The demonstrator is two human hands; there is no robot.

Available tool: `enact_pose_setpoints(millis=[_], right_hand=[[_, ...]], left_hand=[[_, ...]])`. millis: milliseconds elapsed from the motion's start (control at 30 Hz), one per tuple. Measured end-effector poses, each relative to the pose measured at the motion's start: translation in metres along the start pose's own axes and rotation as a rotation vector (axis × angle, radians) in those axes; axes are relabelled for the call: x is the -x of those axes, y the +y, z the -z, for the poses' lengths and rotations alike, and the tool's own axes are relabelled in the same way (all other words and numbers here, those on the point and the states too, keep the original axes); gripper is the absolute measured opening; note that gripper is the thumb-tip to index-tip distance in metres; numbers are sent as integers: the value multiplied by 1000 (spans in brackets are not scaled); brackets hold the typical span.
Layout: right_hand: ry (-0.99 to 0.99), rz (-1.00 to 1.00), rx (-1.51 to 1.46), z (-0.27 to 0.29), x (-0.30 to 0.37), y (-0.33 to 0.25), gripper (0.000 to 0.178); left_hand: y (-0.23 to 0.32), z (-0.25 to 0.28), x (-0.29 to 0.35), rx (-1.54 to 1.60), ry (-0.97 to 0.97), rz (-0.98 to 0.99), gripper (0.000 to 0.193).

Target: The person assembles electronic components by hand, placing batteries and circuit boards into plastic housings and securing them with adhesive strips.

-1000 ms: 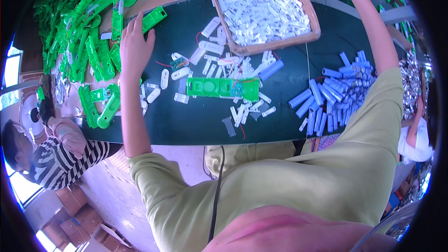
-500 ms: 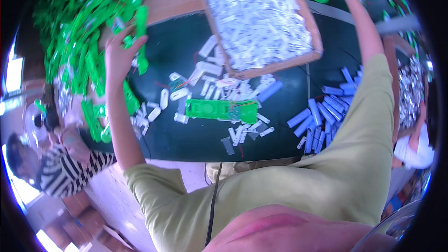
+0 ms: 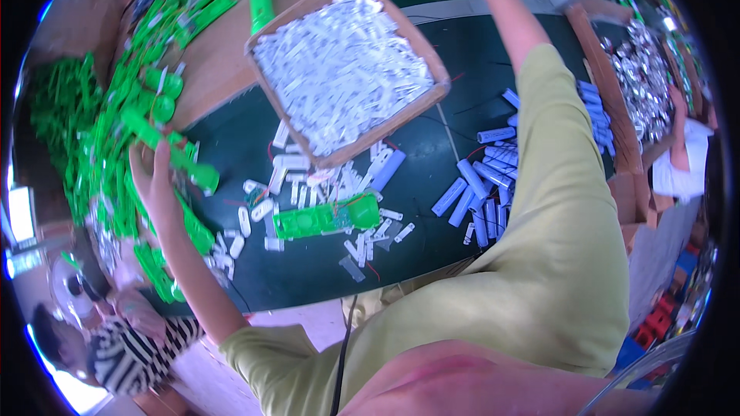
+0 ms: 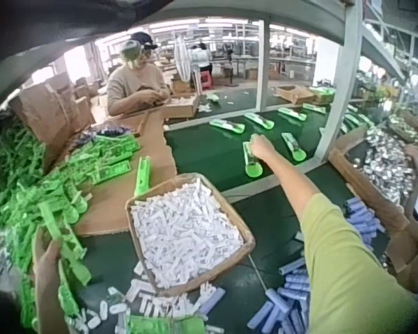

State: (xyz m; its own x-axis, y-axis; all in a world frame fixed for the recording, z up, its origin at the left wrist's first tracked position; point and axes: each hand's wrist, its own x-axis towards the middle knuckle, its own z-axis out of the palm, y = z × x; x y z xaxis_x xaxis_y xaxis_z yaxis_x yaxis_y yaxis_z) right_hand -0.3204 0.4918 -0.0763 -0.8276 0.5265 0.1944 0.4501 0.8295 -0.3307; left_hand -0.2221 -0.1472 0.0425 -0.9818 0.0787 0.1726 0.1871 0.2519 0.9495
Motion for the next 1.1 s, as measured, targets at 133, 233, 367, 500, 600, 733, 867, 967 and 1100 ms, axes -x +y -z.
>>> enact_pose_setpoints(millis=[133,233,367,500,600,733,867,967,1100], right_hand=[[649,441,-83,67,33,-9,24],[-78,633,-636,113,134,-132,27],[-725,929,-967,135,292,-228,48],[-983,772,-1141,157,348,-241,46],[-1272,682,-1352,167,359,-236,45],[-1347,453,-1500,180,402,-229,40],[-1349,655,-1354,178,429,-221,36],[-1189,434,-1428,196,447,-205,28],[-770,419,-1446,227,442,-195,34]], left_hand=[[55,-45,4,43,-41,-232,45],[79,-66,22,127,-68,-332,46],[102,-99,52,223,12,-357,50],[108,-108,69,200,-57,-500,50],[109,-101,89,477,-301,-262,60],[111,-91,111,702,-494,-176,57],[118,-91,121,751,-345,-314,50],[120,-88,121,634,-39,-458,40],[104,-75,121,342,84,-535,40]])
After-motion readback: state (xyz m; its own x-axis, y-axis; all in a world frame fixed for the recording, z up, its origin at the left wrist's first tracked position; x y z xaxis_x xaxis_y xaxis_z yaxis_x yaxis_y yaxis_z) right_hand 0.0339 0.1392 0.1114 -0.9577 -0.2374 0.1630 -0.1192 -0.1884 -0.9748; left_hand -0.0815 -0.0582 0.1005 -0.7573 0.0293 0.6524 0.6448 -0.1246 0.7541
